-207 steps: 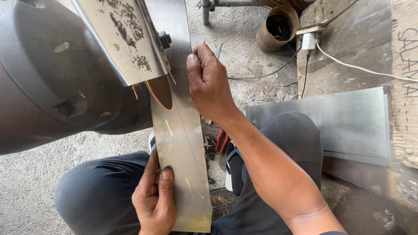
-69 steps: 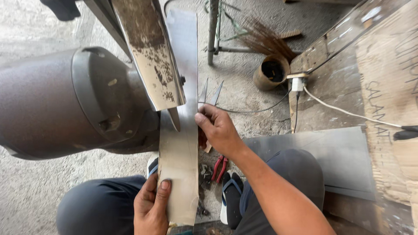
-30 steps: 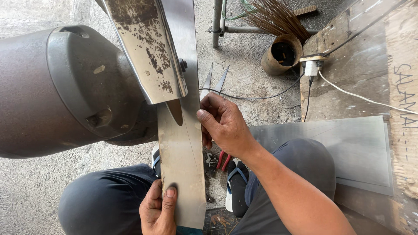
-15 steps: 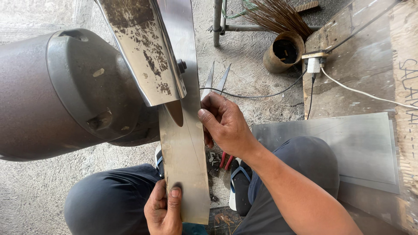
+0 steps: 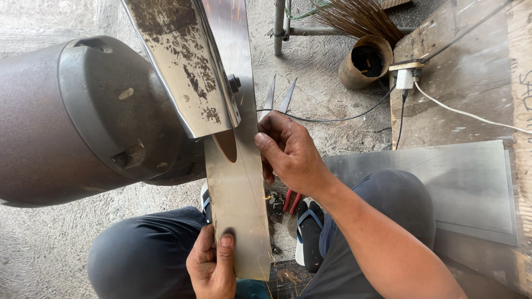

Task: The person uses a bench grinder to cut a rectangular metal sheet along a marked line, producing sparks. They then use pliers to bend and separate the cut piece before returning to the grinder to cut another section of the sheet.

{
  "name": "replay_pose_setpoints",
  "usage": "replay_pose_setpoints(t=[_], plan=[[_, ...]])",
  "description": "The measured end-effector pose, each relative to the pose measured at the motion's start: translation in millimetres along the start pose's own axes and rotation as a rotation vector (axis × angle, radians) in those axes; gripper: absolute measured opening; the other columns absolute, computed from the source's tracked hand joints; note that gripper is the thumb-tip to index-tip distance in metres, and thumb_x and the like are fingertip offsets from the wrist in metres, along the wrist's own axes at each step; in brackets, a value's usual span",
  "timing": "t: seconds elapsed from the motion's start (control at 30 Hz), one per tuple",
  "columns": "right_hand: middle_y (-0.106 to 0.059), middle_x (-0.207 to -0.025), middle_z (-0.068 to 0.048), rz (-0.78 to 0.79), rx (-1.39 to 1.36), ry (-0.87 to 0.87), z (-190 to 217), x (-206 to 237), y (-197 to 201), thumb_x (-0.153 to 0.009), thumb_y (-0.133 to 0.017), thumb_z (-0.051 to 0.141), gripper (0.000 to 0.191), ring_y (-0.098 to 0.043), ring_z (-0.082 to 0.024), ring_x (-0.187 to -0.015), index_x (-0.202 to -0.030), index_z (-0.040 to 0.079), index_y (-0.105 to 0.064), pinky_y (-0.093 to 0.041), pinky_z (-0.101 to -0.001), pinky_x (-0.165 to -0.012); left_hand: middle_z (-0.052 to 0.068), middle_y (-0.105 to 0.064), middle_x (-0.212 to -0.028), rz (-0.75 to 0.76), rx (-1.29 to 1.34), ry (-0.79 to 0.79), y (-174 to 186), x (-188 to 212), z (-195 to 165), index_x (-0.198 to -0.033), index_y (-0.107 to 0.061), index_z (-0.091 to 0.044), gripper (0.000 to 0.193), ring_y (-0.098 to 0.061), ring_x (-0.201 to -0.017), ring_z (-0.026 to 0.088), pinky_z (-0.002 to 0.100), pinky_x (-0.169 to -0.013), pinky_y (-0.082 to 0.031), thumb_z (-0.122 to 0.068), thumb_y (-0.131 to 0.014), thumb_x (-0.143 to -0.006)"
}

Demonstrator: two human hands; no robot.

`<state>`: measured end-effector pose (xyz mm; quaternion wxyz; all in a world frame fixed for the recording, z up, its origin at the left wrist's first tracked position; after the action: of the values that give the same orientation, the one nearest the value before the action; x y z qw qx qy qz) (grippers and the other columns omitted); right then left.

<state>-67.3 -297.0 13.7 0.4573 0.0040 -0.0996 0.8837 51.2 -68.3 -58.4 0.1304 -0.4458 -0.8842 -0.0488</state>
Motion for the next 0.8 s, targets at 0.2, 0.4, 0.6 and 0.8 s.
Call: replay_pose_setpoints(t=[0.2,0.4,0.6,0.8], plan=[[-0.059,-0.075,-0.002,0.008,0.018,0.059,4.9,-2.3,0.1,-0.106,-0.055,0.009,0.01,-0.056,-0.006,-0.054,-0.102,0.0,-0.056,-0.05,-0.0255,-0.046,0.006,-0.073,-0.079,0.006,0.006,-0.007,-2.1,-2.1,-1.5,-0.113,-0.067,0.009,0.032,-0.062,-0.068,0.004,0.018,-0.062,-0.046,-0.019,-0.063,-0.099],[-0.058,-0.07,-0.002,0.014,-0.002,0.001,0.5,0.0,-1.1,-0.105,-0.054,0.01,0.011,-0.056,-0.007,-0.048,-0.1,0.001,-0.054,-0.05,-0.0253,-0.043,0.005,-0.068,-0.075,0.005,-0.035,-0.024,0.7,-0.2,-0.6,-0.111,-0.069,0.01,0.03,-0.055,-0.065,0.003,0.017,-0.059,-0.039,-0.018,-0.065,-0.1],[-0.058,-0.071,-0.002,0.009,-0.01,0.007,1.8,-2.3,-0.8,-0.105,-0.054,0.011,0.011,-0.055,-0.007,-0.049,-0.101,0.0,-0.054,-0.049,-0.0257,-0.043,0.003,-0.069,-0.072,0.007,-0.037,-0.03,0.5,-2.2,-2.0,-0.114,-0.068,0.008,0.031,-0.056,-0.062,0.002,0.017,-0.058,-0.04,-0.02,-0.063,-0.099],[-0.058,-0.071,-0.003,0.007,0.008,0.019,3.1,-7.9,0.0,-0.106,-0.054,0.011,0.012,-0.055,-0.007,-0.049,-0.102,0.0,-0.055,-0.048,-0.0256,-0.044,0.002,-0.066,-0.072,0.007,-0.061,-0.033,-0.2,-7.2,-4.7,-0.111,-0.07,0.007,0.031,-0.053,-0.064,0.002,0.017,-0.058,-0.039,-0.022,-0.065,-0.101]])
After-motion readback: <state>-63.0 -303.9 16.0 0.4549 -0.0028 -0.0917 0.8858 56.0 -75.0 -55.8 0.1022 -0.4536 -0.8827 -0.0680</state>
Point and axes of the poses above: each hand's wrist, its own x-axis away from the middle knuckle, its own y-axis out of the back of the hand, z = x × y, the point moved 10 cm from there along -x, towards the middle knuckle
